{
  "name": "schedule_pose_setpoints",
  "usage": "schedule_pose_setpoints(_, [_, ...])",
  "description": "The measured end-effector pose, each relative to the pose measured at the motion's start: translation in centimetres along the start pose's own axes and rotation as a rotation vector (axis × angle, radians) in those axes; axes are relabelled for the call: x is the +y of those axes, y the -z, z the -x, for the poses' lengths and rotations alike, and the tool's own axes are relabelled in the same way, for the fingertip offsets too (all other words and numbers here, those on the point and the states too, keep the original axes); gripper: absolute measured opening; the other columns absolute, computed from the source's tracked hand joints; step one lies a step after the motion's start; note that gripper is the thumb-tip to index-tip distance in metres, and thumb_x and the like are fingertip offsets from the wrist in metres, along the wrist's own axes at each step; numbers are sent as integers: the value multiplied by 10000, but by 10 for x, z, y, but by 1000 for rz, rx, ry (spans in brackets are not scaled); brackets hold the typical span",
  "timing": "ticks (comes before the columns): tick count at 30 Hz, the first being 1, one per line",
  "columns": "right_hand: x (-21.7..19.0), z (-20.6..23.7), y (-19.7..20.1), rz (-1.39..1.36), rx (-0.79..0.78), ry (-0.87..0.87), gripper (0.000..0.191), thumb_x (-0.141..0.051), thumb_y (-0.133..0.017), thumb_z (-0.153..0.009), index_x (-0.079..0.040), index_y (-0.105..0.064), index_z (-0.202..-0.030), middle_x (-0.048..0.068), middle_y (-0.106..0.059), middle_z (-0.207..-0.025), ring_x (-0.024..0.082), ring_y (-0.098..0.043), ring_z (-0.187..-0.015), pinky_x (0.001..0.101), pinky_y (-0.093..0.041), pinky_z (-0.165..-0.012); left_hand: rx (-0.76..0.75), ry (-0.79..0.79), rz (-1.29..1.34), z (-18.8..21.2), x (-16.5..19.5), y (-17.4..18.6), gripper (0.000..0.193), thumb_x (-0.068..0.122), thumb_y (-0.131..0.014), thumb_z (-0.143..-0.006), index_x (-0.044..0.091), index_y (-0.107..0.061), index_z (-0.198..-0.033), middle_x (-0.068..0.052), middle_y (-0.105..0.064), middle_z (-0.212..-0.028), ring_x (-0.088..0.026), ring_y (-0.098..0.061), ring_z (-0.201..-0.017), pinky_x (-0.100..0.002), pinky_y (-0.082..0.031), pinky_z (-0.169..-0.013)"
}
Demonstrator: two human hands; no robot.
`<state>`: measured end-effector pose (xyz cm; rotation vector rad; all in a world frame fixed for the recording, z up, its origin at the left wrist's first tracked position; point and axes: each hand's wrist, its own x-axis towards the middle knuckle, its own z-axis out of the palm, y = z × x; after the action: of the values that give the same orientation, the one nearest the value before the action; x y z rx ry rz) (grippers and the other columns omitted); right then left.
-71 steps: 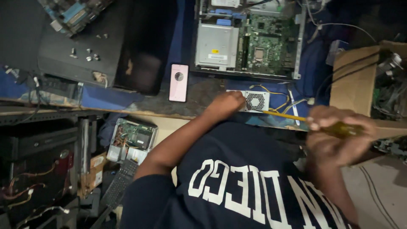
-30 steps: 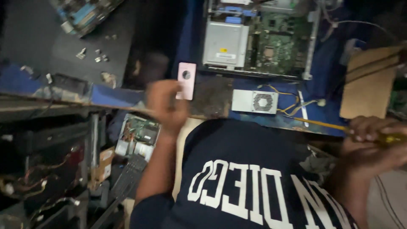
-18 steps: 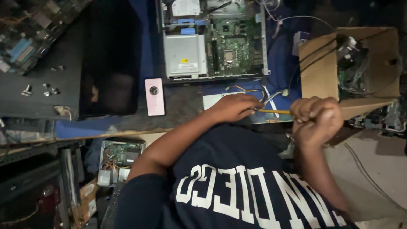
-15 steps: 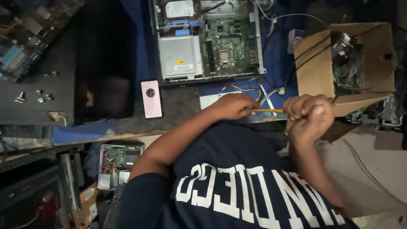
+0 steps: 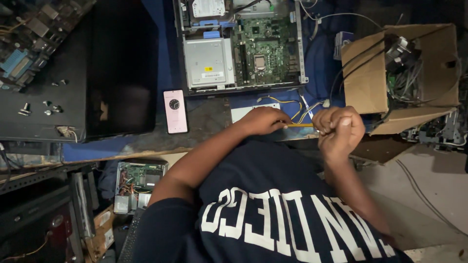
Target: The person works at a cluttered electronics repair bench on an open desktop computer case. They remove a RAM module from the motherboard, brush it clean, unscrew components with a yellow-handled screwdriver, reposition a cooling fan, and continue unscrewing parts inside the case.
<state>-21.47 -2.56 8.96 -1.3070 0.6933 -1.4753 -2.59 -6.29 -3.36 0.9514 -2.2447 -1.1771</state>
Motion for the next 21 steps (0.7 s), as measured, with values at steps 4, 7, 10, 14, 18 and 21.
schedule_pose_setpoints(4, [1, 0, -1, 13, -4, 4, 447, -390, -535, -1136, -59, -392, -871, 52, -378, -688, 119, -332, -550, 289, -321, -551, -8, 8, 4, 0, -1, -1, 256, 260, -638, -953, 163, -738, -1167, -64, -745, -1139, -273, -717, -1008, -404, -559, -855])
schedule_pose_setpoints(7, [1, 0, 1, 40, -12, -2, 450, -389, -530, -1135, -60, -391, -862, 53, -387, -683, 120, -340, -549, 291, -329, -552, 5, -4, 3, 0, -2, -2, 256, 259, -642, -949, 160, -739, -1164, -64, -748, -1136, -276, -717, -1011, -405, -559, -855])
schedule_pose_setpoints(10, [-2, -1, 7, 37, -96, -74, 431, -373, -534, -1125, -61, -408, -858, 70, -422, -681, 128, -356, -564, 298, -352, -565, 17, -9, -14, -1, -2, -2, 258, 271, -659, -940, 153, -741, -1154, -68, -752, -1117, -281, -715, -1015, -410, -560, -849])
schedule_pose_setpoints(14, [-8, -9, 17, -72, -210, -192, 411, -312, -544, -1130, -58, -453, -821, 100, -468, -672, 144, -403, -593, 307, -375, -606, 27, 14, -1, 1, -2, -3, 252, 306, -679, -927, 156, -747, -1118, -58, -758, -1092, -280, -717, -997, -410, -562, -812])
schedule_pose_setpoints(18, [-14, -12, 12, 66, -176, -174, 282, -229, -536, -1129, -28, -480, -938, 132, -530, -831, 181, -505, -761, 335, -460, -756, 63, -24, -32, 1, -2, -3, 229, 292, -671, -933, 148, -738, -1098, -48, -757, -1065, -282, -722, -978, -412, -566, -799])
schedule_pose_setpoints(21, [-7, 3, -12, 146, 41, -39, 152, -131, -552, -1136, -50, -426, -1162, 122, -525, -994, 176, -523, -905, 344, -501, -885, 82, -47, -50, 1, -1, -3, 203, 279, -674, -934, 146, -727, -1078, -47, -751, -1042, -298, -717, -963, -426, -558, -782])
